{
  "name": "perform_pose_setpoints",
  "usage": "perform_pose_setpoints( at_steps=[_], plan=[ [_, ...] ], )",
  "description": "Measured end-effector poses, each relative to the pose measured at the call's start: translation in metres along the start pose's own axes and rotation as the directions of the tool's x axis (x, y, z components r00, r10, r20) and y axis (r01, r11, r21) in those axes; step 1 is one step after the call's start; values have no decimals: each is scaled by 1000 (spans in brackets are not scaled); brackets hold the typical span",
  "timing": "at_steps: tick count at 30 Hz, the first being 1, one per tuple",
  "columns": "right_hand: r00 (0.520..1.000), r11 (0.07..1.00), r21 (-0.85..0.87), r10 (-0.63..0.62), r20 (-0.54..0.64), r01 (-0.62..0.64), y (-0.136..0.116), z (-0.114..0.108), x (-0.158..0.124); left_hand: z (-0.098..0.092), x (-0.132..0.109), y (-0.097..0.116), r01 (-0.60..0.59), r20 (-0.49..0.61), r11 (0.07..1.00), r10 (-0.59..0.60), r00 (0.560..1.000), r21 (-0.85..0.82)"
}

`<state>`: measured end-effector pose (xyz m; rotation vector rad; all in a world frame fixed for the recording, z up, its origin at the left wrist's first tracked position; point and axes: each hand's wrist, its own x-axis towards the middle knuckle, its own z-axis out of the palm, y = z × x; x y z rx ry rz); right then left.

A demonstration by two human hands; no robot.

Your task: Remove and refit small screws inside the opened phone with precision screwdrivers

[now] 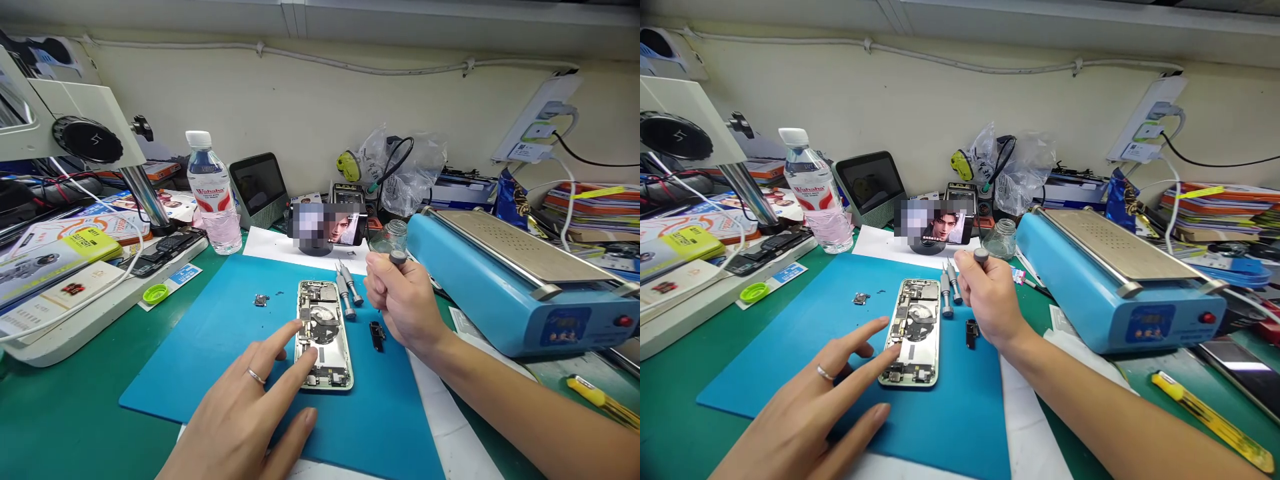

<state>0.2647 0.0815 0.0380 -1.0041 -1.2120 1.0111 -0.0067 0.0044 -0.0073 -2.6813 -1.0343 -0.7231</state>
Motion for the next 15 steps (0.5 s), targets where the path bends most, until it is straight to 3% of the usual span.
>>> perform_pose_setpoints(
  at_steps=[15],
  plan=[
    [999, 1000, 20, 24, 30, -25, 0, 5, -2, -1, 5, 1, -8, -10, 1000, 8, 1000, -24]
  ],
)
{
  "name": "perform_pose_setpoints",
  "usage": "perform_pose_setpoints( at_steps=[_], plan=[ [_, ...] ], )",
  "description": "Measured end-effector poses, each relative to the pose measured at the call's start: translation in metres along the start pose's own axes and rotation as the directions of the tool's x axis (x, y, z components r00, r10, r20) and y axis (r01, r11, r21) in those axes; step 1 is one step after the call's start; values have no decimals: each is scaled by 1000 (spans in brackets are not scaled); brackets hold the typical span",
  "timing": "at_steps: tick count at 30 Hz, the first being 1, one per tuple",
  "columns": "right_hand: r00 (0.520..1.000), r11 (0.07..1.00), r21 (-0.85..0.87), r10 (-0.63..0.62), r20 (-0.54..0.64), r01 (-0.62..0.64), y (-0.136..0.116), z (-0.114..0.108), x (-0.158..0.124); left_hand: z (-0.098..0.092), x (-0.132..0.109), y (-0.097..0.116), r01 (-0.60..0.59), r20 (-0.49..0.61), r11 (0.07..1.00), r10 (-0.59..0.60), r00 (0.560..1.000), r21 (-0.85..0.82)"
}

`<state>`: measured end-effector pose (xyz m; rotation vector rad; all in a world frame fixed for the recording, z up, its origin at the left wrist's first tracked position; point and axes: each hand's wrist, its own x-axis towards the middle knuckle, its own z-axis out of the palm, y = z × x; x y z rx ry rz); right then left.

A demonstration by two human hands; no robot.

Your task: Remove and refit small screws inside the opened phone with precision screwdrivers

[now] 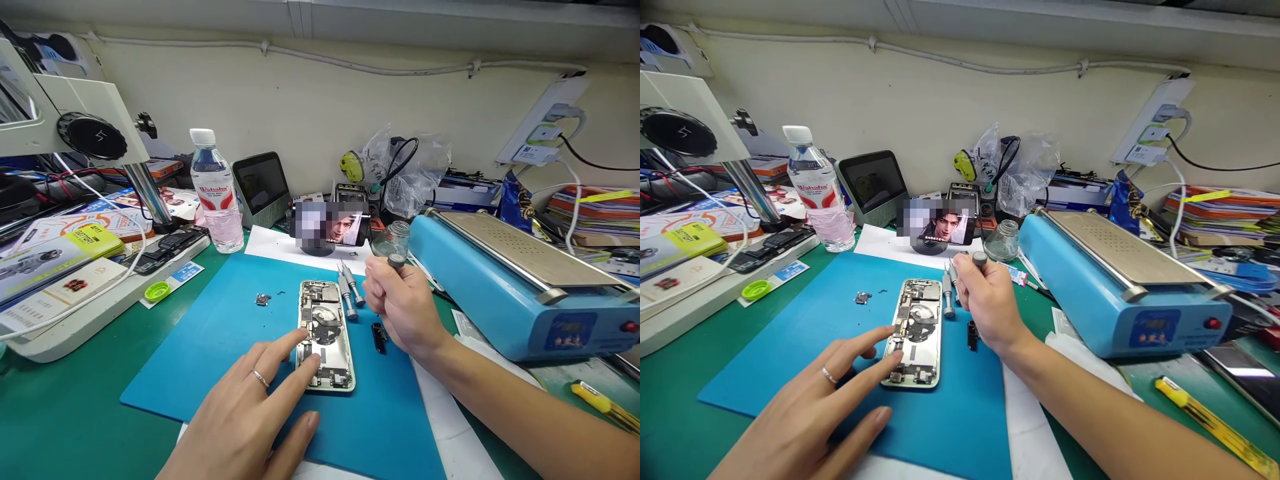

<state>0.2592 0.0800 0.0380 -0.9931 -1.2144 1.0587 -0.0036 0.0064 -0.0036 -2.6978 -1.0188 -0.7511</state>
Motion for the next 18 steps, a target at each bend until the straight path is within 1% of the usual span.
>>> perform_pose_setpoints(
  at_steps=[5, 8, 13, 18],
  plan=[
    [999, 999, 39, 27, 23, -28, -3, 3, -2, 0, 0, 0, 12, -18, 999, -11, 1000, 31],
    [996, 996, 70, 53, 66, -58, -6, 8, -3, 0, -2, -1, 5, -25, 999, -4, 1000, 34],
    [977, 989, 125, 53, 206, -80, -10, 15, -5, 0, -4, -2, -2, -38, 1000, 1, 999, -17],
    [927, 993, 71, 61, 370, -93, -6, 18, -16, 1, -2, -2, -8, -69, 998, 4, 998, -66]
  ],
)
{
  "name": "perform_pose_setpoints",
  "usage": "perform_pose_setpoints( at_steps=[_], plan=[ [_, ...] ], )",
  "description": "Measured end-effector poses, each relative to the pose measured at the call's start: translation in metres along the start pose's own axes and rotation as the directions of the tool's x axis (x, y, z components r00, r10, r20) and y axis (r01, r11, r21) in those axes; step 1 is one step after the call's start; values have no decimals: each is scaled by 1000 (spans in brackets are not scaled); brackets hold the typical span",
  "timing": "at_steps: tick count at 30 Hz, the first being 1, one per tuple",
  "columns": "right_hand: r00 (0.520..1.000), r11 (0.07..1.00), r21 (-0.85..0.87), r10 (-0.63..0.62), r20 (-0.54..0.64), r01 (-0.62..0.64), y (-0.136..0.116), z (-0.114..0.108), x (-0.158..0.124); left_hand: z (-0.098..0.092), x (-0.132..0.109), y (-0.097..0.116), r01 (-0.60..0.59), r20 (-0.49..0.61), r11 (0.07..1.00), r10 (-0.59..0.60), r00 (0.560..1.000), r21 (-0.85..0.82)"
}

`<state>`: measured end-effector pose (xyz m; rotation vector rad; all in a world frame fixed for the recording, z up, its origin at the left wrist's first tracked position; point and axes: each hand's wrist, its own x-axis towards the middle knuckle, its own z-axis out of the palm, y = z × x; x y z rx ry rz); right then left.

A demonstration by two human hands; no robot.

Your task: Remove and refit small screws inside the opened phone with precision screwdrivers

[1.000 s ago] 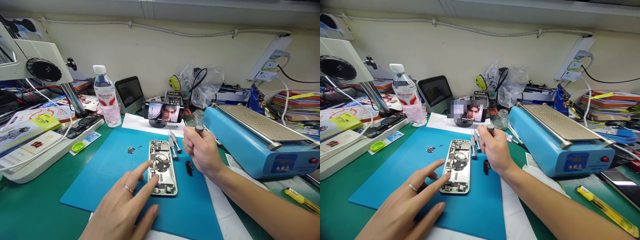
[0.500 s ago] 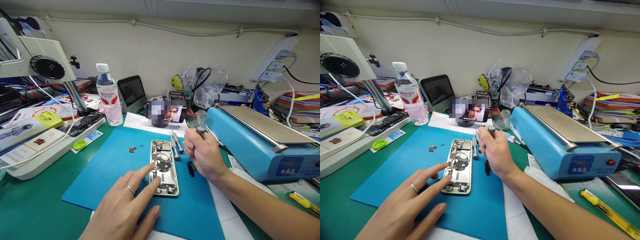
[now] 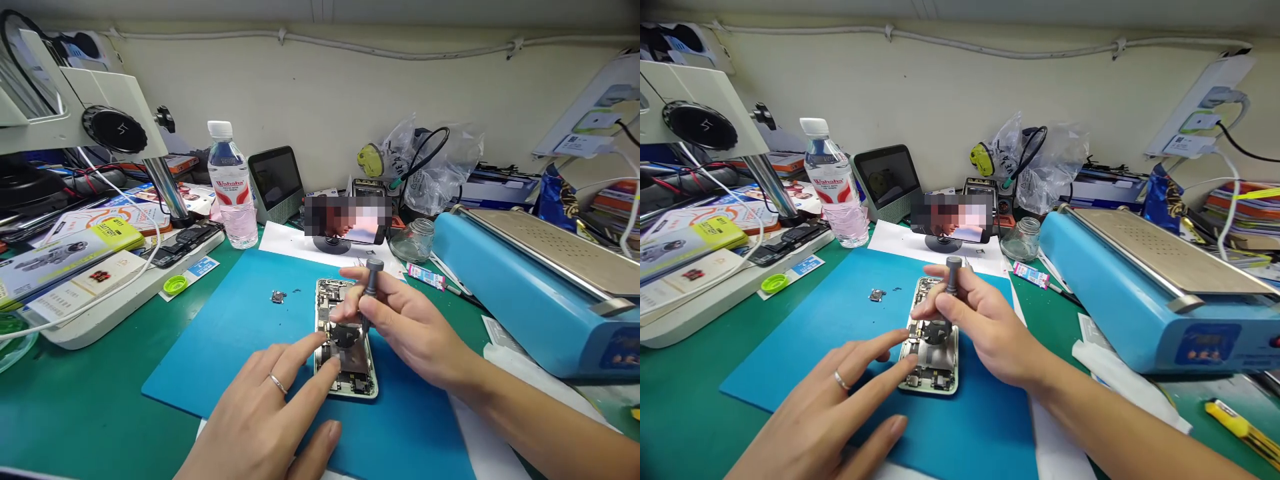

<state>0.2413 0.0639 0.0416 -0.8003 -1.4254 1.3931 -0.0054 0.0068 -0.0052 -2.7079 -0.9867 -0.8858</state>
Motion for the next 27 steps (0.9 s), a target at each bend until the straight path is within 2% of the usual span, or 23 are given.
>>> perform_pose_setpoints(
  at_steps=[3, 5, 8, 10, 12, 20, 25, 27],
  plan=[
    [999, 998, -57, -12, 29, 14, 4, 2, -9, 1, 3, 0, 0, -33, 1000, 0, 999, -2],
    [994, 978, -183, -102, 28, 105, 8, 2, -14, 2, 4, 0, -2, -54, 1000, 2, 999, -7],
    [947, 862, -400, -314, 60, 311, 13, 1, -21, 3, 4, 0, -8, -42, 1000, 7, 999, -16],
    [909, 806, -441, -411, 63, 395, 16, 1, -23, 3, 3, 0, -6, -24, 1000, 6, 1000, -18],
    [888, 789, -435, -457, 56, 433, 16, 1, -23, 4, 2, -1, -10, -14, 1000, 10, 1000, -22],
    [855, 726, -486, -510, 93, 486, 12, 8, -29, 3, 4, -1, -31, 7, 999, 31, 999, -33],
    [843, 678, -506, -478, 247, 533, 13, 11, -38, 0, 3, 7, 35, 37, 998, -32, 999, -61],
    [841, 675, -503, -452, 297, 540, 13, 13, -38, 0, 3, 6, -24, 59, 998, 28, 998, -58]
  ],
)
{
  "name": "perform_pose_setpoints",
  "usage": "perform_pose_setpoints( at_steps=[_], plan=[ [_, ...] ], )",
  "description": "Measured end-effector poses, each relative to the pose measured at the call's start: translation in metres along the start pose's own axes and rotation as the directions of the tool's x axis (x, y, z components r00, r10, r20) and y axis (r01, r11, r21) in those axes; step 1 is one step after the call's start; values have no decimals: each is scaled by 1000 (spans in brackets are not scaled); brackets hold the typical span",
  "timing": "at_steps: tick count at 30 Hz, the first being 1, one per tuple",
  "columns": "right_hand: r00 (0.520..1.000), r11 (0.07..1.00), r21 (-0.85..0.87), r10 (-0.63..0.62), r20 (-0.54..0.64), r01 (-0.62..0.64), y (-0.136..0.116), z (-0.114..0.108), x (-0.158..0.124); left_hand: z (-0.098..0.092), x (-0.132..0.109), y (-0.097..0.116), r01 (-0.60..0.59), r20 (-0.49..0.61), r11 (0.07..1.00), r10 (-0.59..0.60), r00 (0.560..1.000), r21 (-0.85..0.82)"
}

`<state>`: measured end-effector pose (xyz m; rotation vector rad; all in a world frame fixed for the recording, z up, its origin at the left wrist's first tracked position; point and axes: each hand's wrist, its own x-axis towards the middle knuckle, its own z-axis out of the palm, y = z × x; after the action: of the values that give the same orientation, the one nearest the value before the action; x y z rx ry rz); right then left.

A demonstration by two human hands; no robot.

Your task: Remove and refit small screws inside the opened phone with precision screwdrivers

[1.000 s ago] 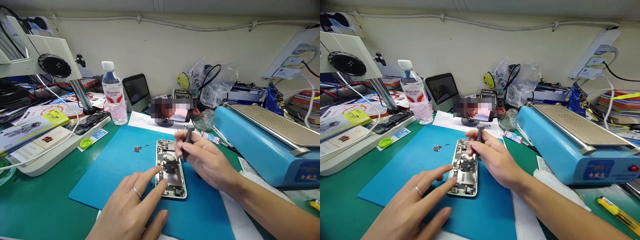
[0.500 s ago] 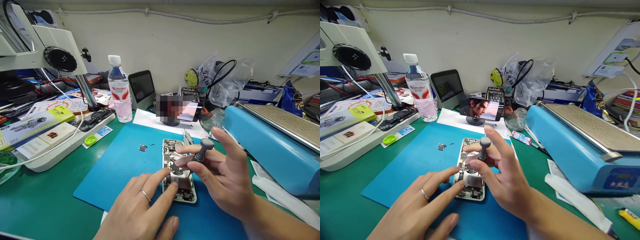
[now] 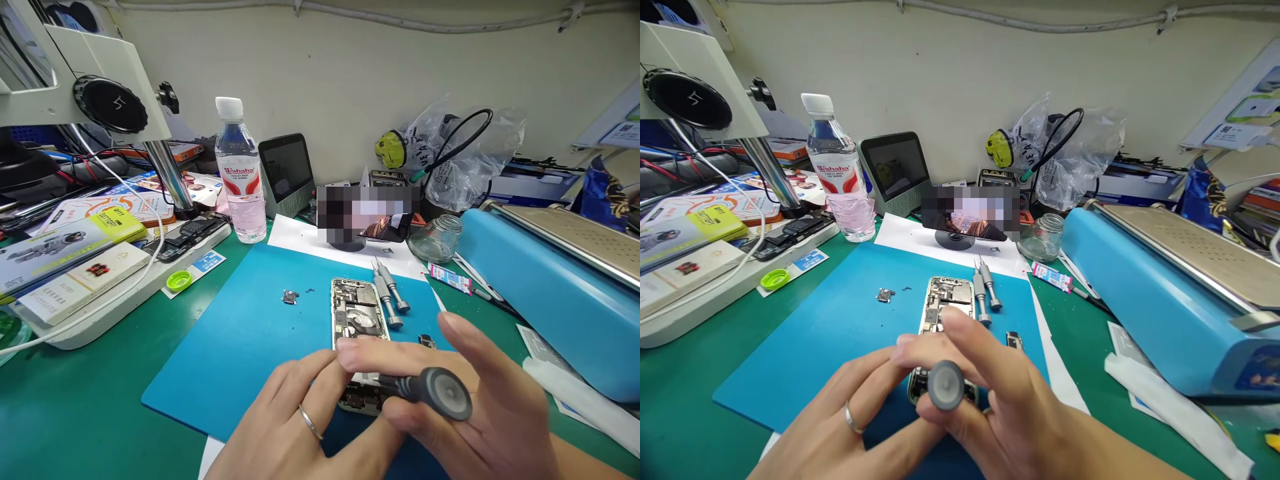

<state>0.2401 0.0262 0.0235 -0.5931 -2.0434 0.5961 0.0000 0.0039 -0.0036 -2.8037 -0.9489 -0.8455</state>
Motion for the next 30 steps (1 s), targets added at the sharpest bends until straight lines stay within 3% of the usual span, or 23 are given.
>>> perform_pose_setpoints(
  at_steps=[5, 9, 15, 19, 21, 26, 30],
  plan=[
    [997, 998, 61, -37, 63, 33, -3, 5, 6, 5, 0, -6, -119, 63, 993, 119, 991, -10],
    [996, 995, 95, -36, 76, 29, -3, 10, 4, 6, 3, -3, -113, 38, 991, 116, 993, -67],
    [997, 996, -54, -63, 40, 65, 4, 3, 0, 7, 4, -4, -106, -42, 994, 105, 994, -21],
    [991, 991, -85, -95, 89, 102, 1, -2, 2, 5, 3, -4, -77, -64, 997, 76, 995, -9],
    [992, 992, -86, -82, 94, 90, -2, -3, 2, 2, 5, -3, -73, -69, 997, 71, 995, -25],
    [1000, 996, -93, -18, -23, 16, -4, -2, -1, 0, 9, -1, -45, -62, 999, 43, 997, -19],
    [997, 994, -84, -70, 30, 72, -1, -3, 2, 5, 8, -1, -37, -52, 998, 34, 998, -57]
  ],
)
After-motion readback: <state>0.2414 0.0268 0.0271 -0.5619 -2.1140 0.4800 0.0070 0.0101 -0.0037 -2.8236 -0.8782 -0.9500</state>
